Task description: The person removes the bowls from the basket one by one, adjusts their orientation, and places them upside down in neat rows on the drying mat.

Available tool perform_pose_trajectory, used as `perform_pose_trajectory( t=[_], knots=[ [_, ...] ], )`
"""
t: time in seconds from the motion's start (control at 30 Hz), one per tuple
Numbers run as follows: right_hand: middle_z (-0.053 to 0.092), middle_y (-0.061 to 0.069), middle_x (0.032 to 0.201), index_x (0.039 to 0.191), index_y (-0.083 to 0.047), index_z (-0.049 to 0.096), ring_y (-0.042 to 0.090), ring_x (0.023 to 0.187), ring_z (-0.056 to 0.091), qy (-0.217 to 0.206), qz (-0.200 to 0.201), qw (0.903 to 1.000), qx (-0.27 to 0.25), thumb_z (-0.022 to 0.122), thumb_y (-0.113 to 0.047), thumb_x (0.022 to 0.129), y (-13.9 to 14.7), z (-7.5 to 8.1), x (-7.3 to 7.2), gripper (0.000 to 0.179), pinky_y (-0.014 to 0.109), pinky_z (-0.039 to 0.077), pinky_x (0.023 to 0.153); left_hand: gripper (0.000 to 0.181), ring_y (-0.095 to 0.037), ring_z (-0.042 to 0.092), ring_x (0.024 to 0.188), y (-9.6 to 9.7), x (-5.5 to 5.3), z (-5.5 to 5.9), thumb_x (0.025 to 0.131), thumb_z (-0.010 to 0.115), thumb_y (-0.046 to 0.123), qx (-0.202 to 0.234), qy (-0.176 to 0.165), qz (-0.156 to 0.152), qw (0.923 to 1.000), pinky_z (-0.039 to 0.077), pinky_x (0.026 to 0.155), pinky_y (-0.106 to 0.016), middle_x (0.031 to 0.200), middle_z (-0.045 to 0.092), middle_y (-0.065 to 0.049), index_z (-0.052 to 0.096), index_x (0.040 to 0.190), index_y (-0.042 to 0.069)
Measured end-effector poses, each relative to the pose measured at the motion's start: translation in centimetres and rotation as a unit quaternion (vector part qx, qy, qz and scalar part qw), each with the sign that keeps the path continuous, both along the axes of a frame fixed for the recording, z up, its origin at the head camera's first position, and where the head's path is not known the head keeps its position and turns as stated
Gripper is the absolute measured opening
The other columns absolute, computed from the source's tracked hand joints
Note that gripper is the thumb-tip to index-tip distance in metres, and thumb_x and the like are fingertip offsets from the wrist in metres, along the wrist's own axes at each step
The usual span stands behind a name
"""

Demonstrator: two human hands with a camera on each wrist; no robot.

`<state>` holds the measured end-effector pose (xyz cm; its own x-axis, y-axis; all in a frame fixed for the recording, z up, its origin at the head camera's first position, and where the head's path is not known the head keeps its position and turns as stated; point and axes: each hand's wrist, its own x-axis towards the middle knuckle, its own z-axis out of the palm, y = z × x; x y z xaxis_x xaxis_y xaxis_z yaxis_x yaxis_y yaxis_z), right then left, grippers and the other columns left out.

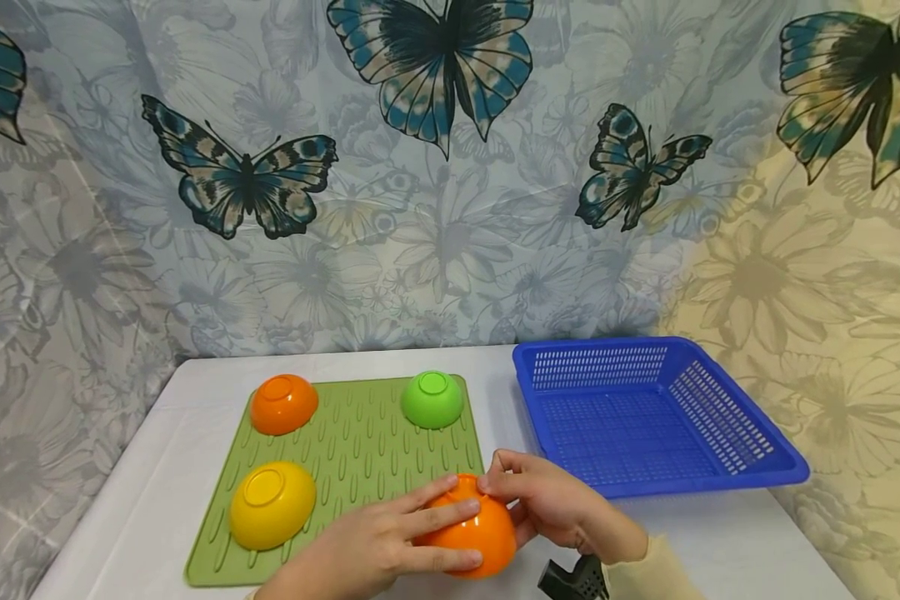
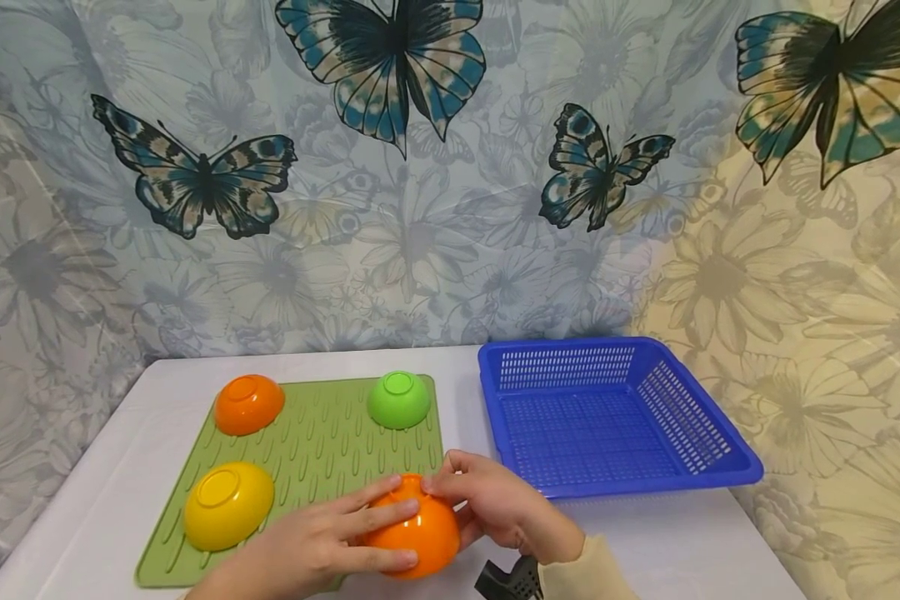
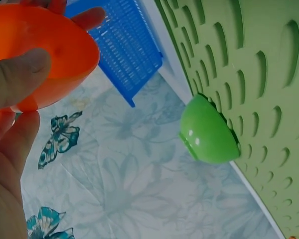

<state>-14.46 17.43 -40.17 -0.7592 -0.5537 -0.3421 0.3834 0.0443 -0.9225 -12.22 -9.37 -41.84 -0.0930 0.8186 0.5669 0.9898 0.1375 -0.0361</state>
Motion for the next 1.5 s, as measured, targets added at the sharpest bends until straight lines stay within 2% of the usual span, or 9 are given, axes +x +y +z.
perform_pose_trajectory(
  t=[0.23, 0.4, 0.53, 0.67, 0.8, 1.03, 1.2, 1.3, 1.5],
  knots=[
    [0.063, 0.018, 0.098, 0.092, -0.005, 0.053, 0.034, 0.077, 0.07, -0.002, -0.041, 0.9991, -0.014, 0.065, -0.02, 0.093, -0.5, -0.6, -0.1, 0.019, 0.042, 0.06, 0.061, 0.042, -0.039, 0.034, 0.141, -0.2, -0.3, 0.3, 0.1, 0.061, 0.023, -0.017, -0.01, 0.018, 0.9997, 0.039, 0.108, -0.036, 0.158, 0.034, -0.013, 0.059, 0.141, 0.026],
    [0.06, 0.018, 0.105, 0.092, -0.005, 0.052, 0.035, 0.077, 0.069, 0.025, -0.095, 0.9951, 0.005, 0.063, -0.019, 0.094, -0.7, -0.9, -0.1, 0.018, 0.044, 0.06, 0.06, 0.058, -0.035, 0.026, 0.145, -0.7, 0.1, 0.1, 0.094, 0.071, 0.033, -0.071, -0.088, 0.086, 0.9898, 0.046, 0.102, -0.04, 0.163, 0.016, -0.017, 0.05, 0.148, 0.035],
    [0.061, 0.017, 0.107, 0.096, -0.003, 0.052, 0.03, 0.076, 0.069, 0.067, -0.127, 0.9887, 0.044, 0.065, -0.02, 0.095, -1.0, -1.0, 0.3, 0.021, 0.041, 0.06, 0.058, 0.07, -0.034, 0.039, 0.138, -0.4, 0.8, -0.8, 0.093, 0.062, 0.057, -0.08, -0.191, 0.147, 0.9673, 0.05, 0.097, -0.045, 0.164, 0.009, -0.019, 0.037, 0.155, 0.036],
    [0.064, 0.013, 0.094, 0.1, -0.003, 0.051, 0.023, 0.07, 0.065, 0.097, -0.144, 0.9816, 0.08, 0.069, -0.02, 0.093, -1.5, -1.4, 0.8, 0.027, 0.035, 0.057, 0.055, 0.093, -0.038, 0.054, 0.124, 0.7, 1.1, -1.5, 0.085, 0.066, 0.064, -0.035, -0.296, 0.201, 0.9331, 0.053, 0.092, -0.048, 0.162, 0.015, -0.02, 0.023, 0.161, 0.029],
    [0.064, 0.012, 0.094, 0.106, -0.001, 0.048, 0.023, 0.079, 0.06, 0.112, -0.154, 0.9781, 0.084, 0.069, -0.019, 0.094, -2.1, -1.7, 1.2, 0.03, 0.037, 0.056, 0.058, 0.111, -0.041, 0.057, 0.118, 1.6, 1.2, -1.9, 0.079, 0.072, 0.064, 0.015, -0.353, 0.249, 0.9018, 0.054, 0.088, -0.051, 0.161, 0.018, -0.022, 0.007, 0.162, 0.029],
    [0.058, 0.02, 0.116, 0.123, 0.001, 0.048, 0.028, 0.092, 0.061, 0.122, -0.165, 0.975, 0.085, 0.068, -0.02, 0.096, -2.8, -2.1, 1.8, 0.04, 0.042, 0.057, 0.069, 0.125, -0.043, 0.057, 0.117, 2.5, 0.8, -2.2, 0.073, 0.084, 0.052, 0.044, -0.379, 0.307, 0.872, 0.051, 0.091, -0.057, 0.16, 0.024, -0.021, -0.001, 0.162, 0.03],
    [0.051, 0.027, 0.133, 0.136, -0.001, 0.048, 0.036, 0.11, 0.06, 0.145, -0.15, 0.9744, 0.083, 0.068, -0.02, 0.096, -3.0, -2.3, 2.0, 0.049, 0.043, 0.057, 0.078, 0.132, -0.037, 0.056, 0.12, 2.6, 0.4, -2.4, 0.068, 0.09, 0.043, 0.049, -0.398, 0.324, 0.8567, 0.048, 0.097, -0.055, 0.149, 0.043, -0.02, 0.0, 0.162, 0.025],
    [0.048, 0.026, 0.138, 0.14, -0.005, 0.049, 0.039, 0.116, 0.057, 0.171, -0.128, 0.9717, 0.101, 0.07, -0.021, 0.095, -3.0, -2.4, 1.9, 0.053, 0.043, 0.056, 0.082, 0.128, -0.035, 0.058, 0.118, 2.5, 0.2, -2.6, 0.066, 0.092, 0.04, 0.05, -0.4, 0.332, 0.8529, 0.048, 0.096, -0.053, 0.143, 0.05, -0.021, 0.012, 0.162, 0.014],
    [0.043, 0.023, 0.147, 0.144, -0.01, 0.048, 0.052, 0.121, 0.051, 0.226, -0.079, 0.9583, 0.157, 0.08, -0.016, 0.084, -2.8, -2.9, 1.5, 0.068, 0.058, 0.05, 0.092, 0.105, -0.035, 0.052, 0.126, 2.4, -0.3, -3.2, 0.066, 0.093, 0.034, 0.041, -0.383, 0.334, 0.8601, 0.045, 0.101, -0.051, 0.149, 0.044, -0.021, 0.04, 0.15, 0.0]
  ],
)
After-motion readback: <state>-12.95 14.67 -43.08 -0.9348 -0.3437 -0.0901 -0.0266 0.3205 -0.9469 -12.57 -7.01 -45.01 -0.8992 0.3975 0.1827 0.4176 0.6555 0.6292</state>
